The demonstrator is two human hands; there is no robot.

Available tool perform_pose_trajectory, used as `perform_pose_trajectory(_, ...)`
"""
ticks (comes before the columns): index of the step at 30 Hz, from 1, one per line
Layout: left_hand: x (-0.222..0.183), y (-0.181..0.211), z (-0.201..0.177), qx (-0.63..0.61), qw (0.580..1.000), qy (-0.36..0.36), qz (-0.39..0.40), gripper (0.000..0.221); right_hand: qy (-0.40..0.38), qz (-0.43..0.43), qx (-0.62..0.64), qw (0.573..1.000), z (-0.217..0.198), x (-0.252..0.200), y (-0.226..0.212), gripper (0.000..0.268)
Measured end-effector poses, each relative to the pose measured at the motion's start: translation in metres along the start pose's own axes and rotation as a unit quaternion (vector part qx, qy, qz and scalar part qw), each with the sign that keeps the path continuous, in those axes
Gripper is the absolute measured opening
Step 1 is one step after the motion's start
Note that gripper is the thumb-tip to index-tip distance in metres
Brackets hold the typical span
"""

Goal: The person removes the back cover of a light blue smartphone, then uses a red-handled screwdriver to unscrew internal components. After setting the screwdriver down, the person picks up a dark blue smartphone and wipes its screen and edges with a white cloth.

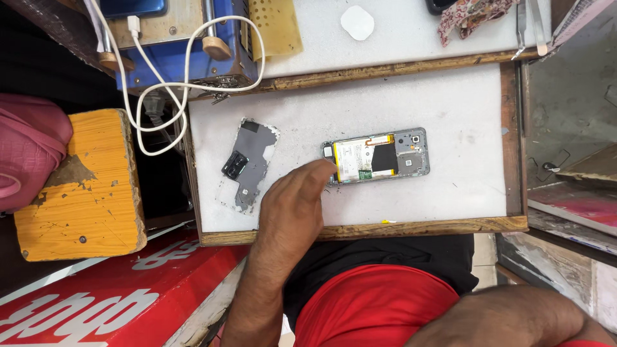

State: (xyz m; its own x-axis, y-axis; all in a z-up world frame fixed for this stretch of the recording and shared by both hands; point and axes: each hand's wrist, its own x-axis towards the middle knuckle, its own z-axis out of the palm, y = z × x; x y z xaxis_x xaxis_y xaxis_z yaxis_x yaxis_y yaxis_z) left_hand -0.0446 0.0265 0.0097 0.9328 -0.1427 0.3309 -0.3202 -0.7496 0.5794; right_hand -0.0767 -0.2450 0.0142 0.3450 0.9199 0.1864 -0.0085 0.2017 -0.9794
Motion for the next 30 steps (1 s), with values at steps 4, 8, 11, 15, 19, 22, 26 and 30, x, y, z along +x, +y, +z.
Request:
perform_pose_trajectory(4,0.003,0.000,-0.001,0.081,0.995,-0.009,-0.065,0.036,0.005,0.023,-0.001,1.000,-0.002,0.005,0.005,0.031)
perform_pose_trajectory(8,0.007,0.000,-0.002,0.049,0.998,0.018,0.022,0.030,0.017,0.034,-0.014,0.999,0.002,0.010,0.009,0.026)
perform_pose_trajectory(11,0.007,0.002,-0.001,0.087,0.996,0.014,-0.009,0.032,0.030,0.045,-0.027,0.998,0.009,0.009,0.007,0.023)
perform_pose_trajectory(15,0.010,0.000,-0.010,0.007,1.000,-0.016,-0.017,0.034,0.065,0.047,-0.089,0.993,0.001,0.021,0.002,0.019)
perform_pose_trajectory(19,0.005,-0.003,-0.008,0.075,0.995,0.067,0.022,0.037,0.173,0.068,-0.313,0.931,-0.021,0.049,-0.002,0.015)
perform_pose_trajectory(22,0.002,-0.010,-0.003,0.052,0.998,0.040,-0.006,0.051,0.199,0.108,-0.480,0.847,-0.041,0.080,0.002,0.022)
perform_pose_trajectory(26,-0.006,-0.011,0.003,0.049,0.996,0.072,-0.011,0.047,0.188,0.155,-0.538,0.807,-0.053,0.106,0.014,0.026)
perform_pose_trajectory(30,-0.011,-0.018,0.002,0.031,0.990,0.134,-0.018,0.052,0.119,0.127,-0.624,0.761,-0.059,0.125,0.025,0.019)
